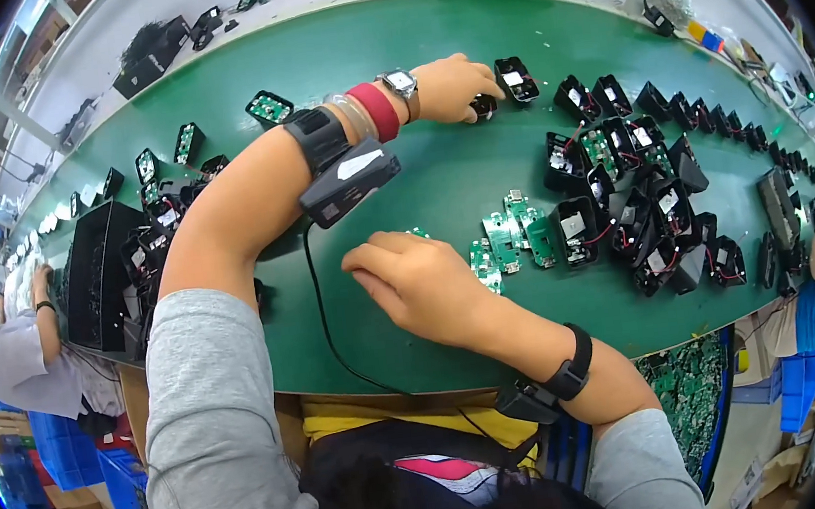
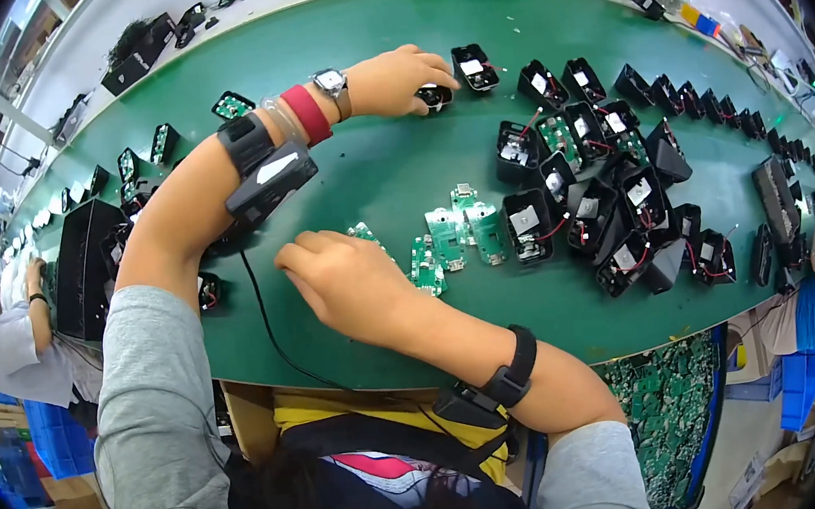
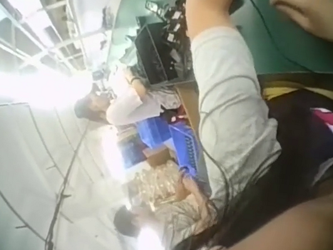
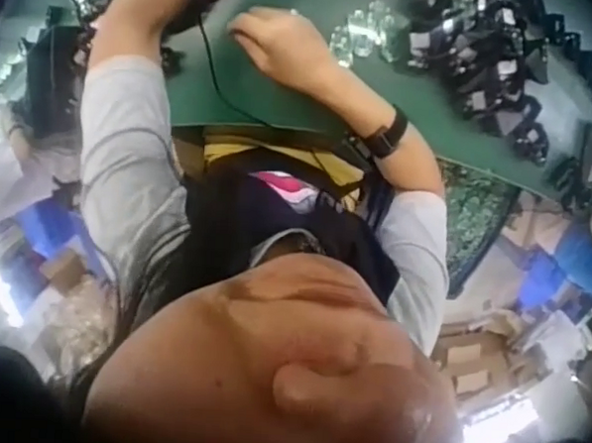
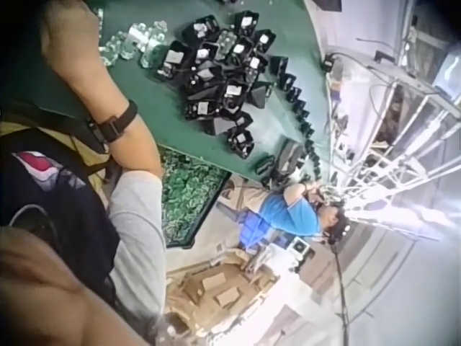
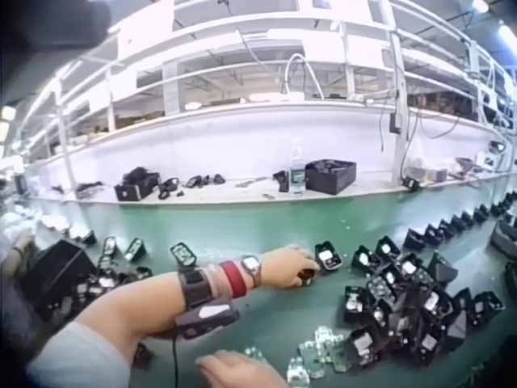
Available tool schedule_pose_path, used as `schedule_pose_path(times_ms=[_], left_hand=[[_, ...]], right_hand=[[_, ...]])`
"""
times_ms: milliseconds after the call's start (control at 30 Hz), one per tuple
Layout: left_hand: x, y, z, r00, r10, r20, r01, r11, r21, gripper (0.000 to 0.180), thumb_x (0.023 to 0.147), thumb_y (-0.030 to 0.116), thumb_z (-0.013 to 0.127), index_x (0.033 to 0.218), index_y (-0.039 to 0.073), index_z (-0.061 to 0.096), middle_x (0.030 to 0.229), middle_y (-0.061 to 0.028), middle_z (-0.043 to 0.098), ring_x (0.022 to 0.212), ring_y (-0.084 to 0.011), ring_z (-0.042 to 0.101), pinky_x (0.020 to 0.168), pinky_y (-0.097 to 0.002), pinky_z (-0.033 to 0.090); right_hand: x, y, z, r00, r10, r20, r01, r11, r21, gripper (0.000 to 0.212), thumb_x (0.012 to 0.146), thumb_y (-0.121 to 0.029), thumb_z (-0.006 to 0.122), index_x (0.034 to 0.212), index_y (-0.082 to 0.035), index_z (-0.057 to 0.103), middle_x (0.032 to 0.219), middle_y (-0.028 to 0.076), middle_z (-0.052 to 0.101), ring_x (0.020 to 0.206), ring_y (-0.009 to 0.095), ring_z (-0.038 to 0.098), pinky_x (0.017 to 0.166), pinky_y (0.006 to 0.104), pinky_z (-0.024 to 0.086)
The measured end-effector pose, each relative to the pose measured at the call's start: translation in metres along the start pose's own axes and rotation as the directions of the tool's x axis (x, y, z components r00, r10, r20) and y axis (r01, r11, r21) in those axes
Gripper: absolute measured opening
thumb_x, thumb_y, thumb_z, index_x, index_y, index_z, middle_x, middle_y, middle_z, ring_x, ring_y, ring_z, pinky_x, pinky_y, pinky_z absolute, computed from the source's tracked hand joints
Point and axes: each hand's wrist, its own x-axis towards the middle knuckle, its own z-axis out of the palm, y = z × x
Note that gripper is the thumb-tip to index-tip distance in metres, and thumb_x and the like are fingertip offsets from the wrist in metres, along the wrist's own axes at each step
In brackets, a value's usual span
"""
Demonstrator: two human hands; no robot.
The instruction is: The person picks up a circuit board and a black plastic housing, connects a wire to the board, and presses the board into the housing. They then place the assembled unit on the table and repeat the process with new components.
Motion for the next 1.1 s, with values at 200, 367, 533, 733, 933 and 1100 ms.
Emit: schedule_pose_path(times_ms=[200, 367, 533, 733, 933, 1100], left_hand=[[-0.019, 0.019, -0.017, 0.991, 0.066, -0.113, -0.004, 0.881, 0.474, 0.032, 0.073, 0.026, 0.073, 0.103, 0.018, 0.064, 0.107, -0.0099, 0.056, 0.091, -0.0312, 0.058, 0.075, -0.0389, 0.049], [-0.051, 0.044, -0.039, 0.948, 0.166, -0.273, 0.011, 0.837, 0.547, 0.017, 0.074, 0.018, 0.065, 0.090, 0.016, 0.065, 0.100, -0.0109, 0.054, 0.075, -0.0258, 0.061, 0.059, -0.0337, 0.050], [-0.111, 0.077, -0.068, 0.918, 0.133, -0.373, 0.076, 0.865, 0.496, 0.010, 0.073, 0.019, 0.065, 0.082, 0.014, 0.066, 0.089, -0.0108, 0.056, 0.067, -0.0243, 0.062, 0.048, -0.0313, 0.050], [-0.201, 0.122, -0.043, 0.740, -0.471, -0.481, 0.338, 0.878, -0.339, 0.021, 0.084, 0.033, 0.063, 0.090, 0.013, 0.068, 0.076, -0.0115, 0.057, 0.073, -0.0285, 0.061, 0.064, -0.0378, 0.050], [-0.220, 0.125, 0.011, 0.637, -0.635, -0.437, 0.123, 0.643, -0.756, 0.022, 0.088, 0.019, 0.065, 0.108, 0.011, 0.066, 0.083, -0.0032, 0.054, 0.066, -0.0130, 0.051, 0.062, -0.0261, 0.043], [-0.230, 0.121, -0.008, 0.731, -0.682, -0.017, 0.007, 0.032, -0.999, 0.024, 0.095, 0.023, 0.053, 0.110, 0.004, 0.060, 0.084, 0.0041, 0.049, 0.066, -0.0025, 0.047, 0.056, -0.0186, 0.039]], right_hand=[[0.000, -0.001, 0.003, 1.000, -0.006, 0.003, 0.006, 1.000, 0.009, 0.011, 0.082, -0.005, 0.061, 0.093, -0.005, 0.061, 0.085, 0.011, 0.061, 0.076, 0.032, 0.062, 0.066, 0.0385, 0.051], [-0.001, -0.002, 0.002, 1.000, -0.008, 0.015, 0.007, 0.999, 0.049, 0.013, 0.081, 0.000, 0.062, 0.093, -0.004, 0.062, 0.084, 0.012, 0.062, 0.075, 0.031, 0.062, 0.065, 0.0368, 0.050], [0.001, -0.008, -0.004, 0.993, 0.062, 0.105, -0.063, 0.998, 0.007, 0.015, 0.082, 0.000, 0.062, 0.097, -0.003, 0.062, 0.083, 0.013, 0.061, 0.074, 0.028, 0.062, 0.066, 0.0342, 0.049], [0.003, -0.023, -0.075, 0.886, 0.396, 0.242, -0.224, 0.821, -0.525, 0.057, 0.065, -0.007, 0.075, 0.118, -0.005, 0.055, 0.102, 0.013, 0.058, 0.094, 0.028, 0.056, 0.084, 0.0349, 0.045], [0.014, -0.002, -0.059, 0.785, 0.495, 0.372, -0.238, 0.796, -0.557, 0.051, 0.061, 0.000, 0.074, 0.109, -0.003, 0.056, 0.090, 0.010, 0.054, 0.080, 0.023, 0.053, 0.073, 0.0326, 0.045], [0.013, 0.008, -0.052, 0.710, 0.640, 0.293, -0.533, 0.761, -0.370, 0.038, 0.065, 0.004, 0.070, 0.102, -0.003, 0.060, 0.080, 0.004, 0.053, 0.072, 0.013, 0.048, 0.061, 0.0240, 0.040]])
